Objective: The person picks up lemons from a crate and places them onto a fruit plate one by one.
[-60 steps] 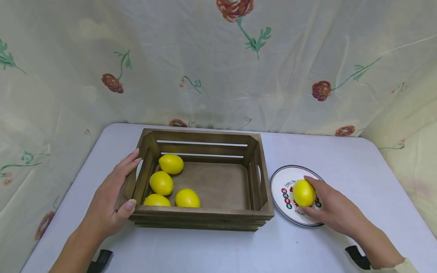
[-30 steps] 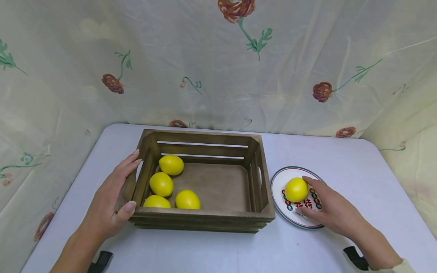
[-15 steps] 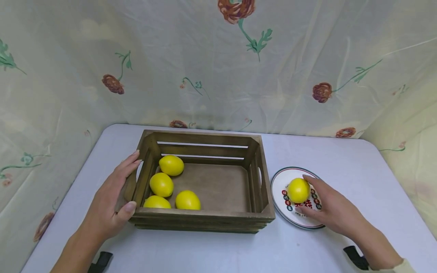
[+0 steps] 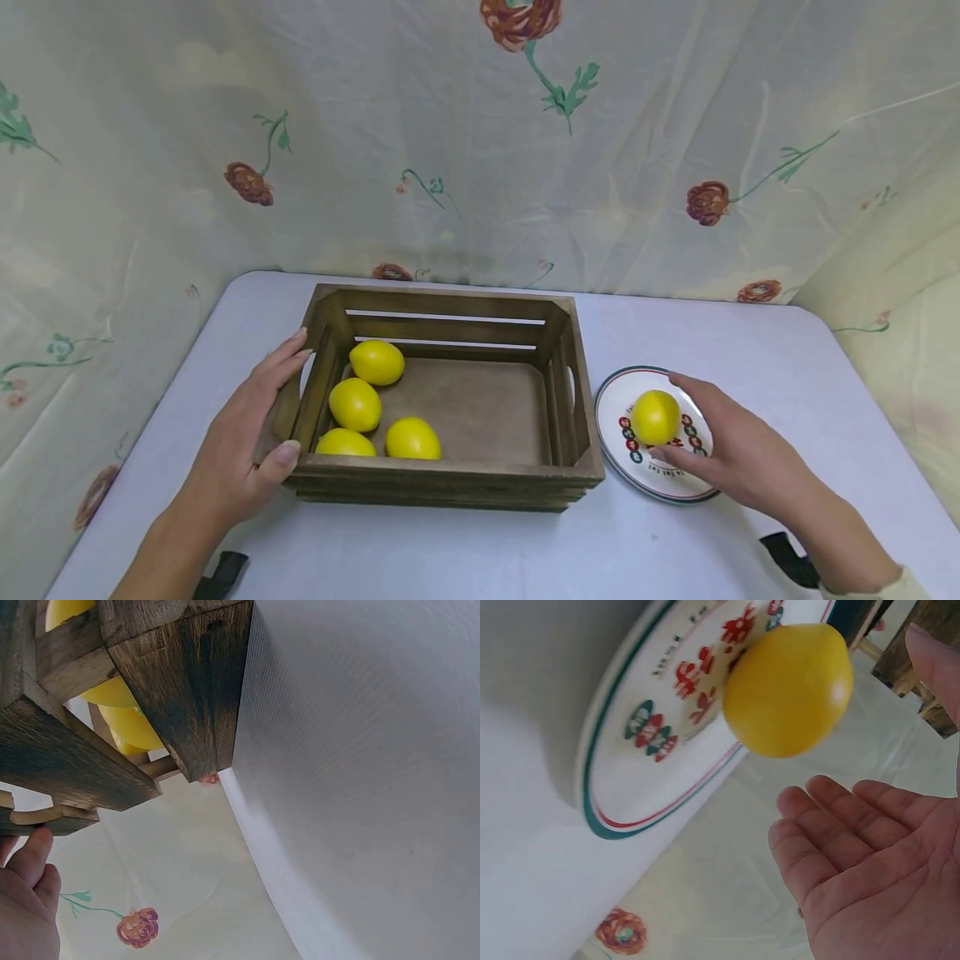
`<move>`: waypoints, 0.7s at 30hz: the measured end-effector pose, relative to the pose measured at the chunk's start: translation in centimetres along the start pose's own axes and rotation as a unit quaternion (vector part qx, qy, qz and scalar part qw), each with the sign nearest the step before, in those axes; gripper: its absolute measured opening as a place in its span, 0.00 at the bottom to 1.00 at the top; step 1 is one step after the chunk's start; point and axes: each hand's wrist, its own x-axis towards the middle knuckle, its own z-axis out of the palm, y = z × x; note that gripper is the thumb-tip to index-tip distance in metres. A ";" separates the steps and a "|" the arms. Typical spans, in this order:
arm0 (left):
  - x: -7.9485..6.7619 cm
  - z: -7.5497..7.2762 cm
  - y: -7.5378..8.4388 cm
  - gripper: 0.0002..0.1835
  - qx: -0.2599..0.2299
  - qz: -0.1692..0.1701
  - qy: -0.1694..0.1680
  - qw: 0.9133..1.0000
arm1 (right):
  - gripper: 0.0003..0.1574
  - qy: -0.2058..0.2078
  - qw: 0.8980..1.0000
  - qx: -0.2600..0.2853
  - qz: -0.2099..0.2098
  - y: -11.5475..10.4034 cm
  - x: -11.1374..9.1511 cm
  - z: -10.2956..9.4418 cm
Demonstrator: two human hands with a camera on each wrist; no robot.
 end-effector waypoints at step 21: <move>-0.1 -0.1 0.0 0.39 -0.007 -0.012 -0.012 1.000 | 0.65 0.055 0.988 -0.052 -0.136 -4.7 0.0 -5.1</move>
